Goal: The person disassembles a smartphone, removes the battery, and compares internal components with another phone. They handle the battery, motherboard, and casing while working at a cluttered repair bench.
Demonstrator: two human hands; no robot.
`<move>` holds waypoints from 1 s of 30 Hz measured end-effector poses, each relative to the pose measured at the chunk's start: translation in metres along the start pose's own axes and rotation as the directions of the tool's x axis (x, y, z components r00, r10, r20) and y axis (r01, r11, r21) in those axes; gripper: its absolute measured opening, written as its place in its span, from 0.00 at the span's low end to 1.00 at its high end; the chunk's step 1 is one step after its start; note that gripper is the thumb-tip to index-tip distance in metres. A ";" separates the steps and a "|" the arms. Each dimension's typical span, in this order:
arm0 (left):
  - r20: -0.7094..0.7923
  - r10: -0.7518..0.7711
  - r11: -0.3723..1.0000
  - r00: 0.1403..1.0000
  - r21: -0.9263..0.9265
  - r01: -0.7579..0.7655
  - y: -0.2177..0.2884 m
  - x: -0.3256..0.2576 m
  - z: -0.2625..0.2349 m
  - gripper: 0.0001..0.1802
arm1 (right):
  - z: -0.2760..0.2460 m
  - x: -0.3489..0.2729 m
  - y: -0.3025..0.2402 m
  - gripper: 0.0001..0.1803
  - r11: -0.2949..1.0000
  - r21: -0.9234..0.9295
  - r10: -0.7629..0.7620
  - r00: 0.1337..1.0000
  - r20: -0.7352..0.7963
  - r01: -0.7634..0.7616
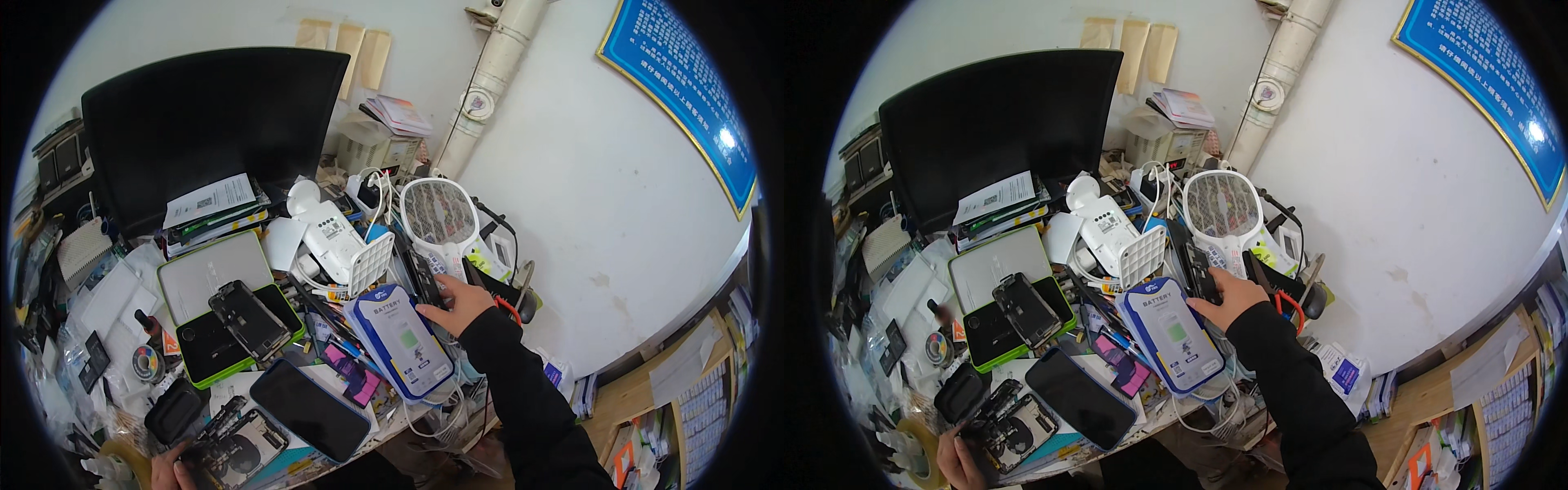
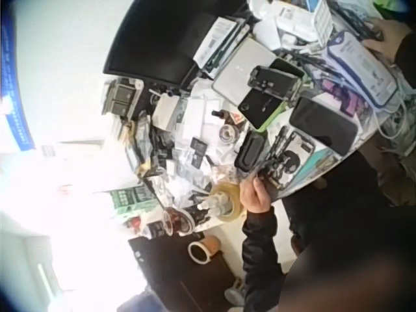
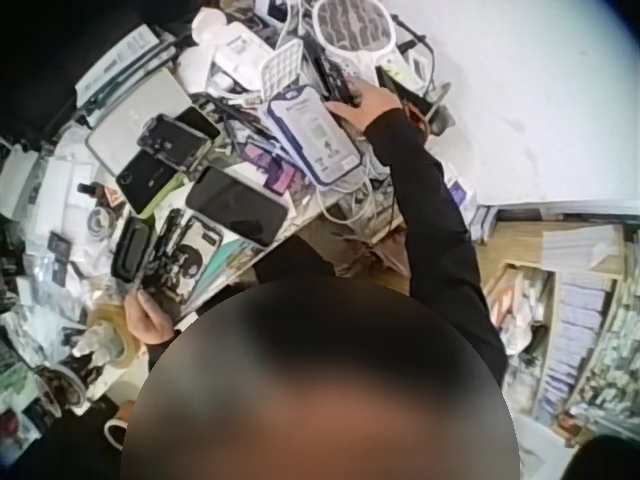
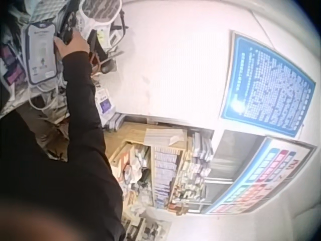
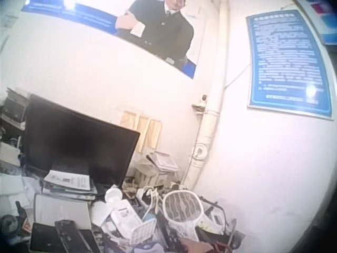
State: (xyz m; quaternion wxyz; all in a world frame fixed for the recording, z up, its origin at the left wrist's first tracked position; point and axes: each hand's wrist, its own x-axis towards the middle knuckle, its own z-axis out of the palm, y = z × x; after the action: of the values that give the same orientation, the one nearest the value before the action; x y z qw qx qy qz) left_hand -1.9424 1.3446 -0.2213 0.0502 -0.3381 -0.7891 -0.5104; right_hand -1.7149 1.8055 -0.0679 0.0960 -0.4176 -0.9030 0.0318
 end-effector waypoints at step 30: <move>0.013 -0.054 0.999 0.998 0.001 0.054 -0.003 -0.005 -0.002 0.18 | 0.002 0.012 -0.015 0.46 0.744 -0.647 0.120 0.985 -0.121 -0.170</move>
State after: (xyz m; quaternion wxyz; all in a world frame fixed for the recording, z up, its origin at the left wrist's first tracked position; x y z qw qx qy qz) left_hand -1.9414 1.3397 -0.2248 0.0314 -0.3199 -0.7984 -0.5092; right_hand -1.7348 1.8049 -0.0662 -0.0267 -0.4946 -0.8177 -0.2934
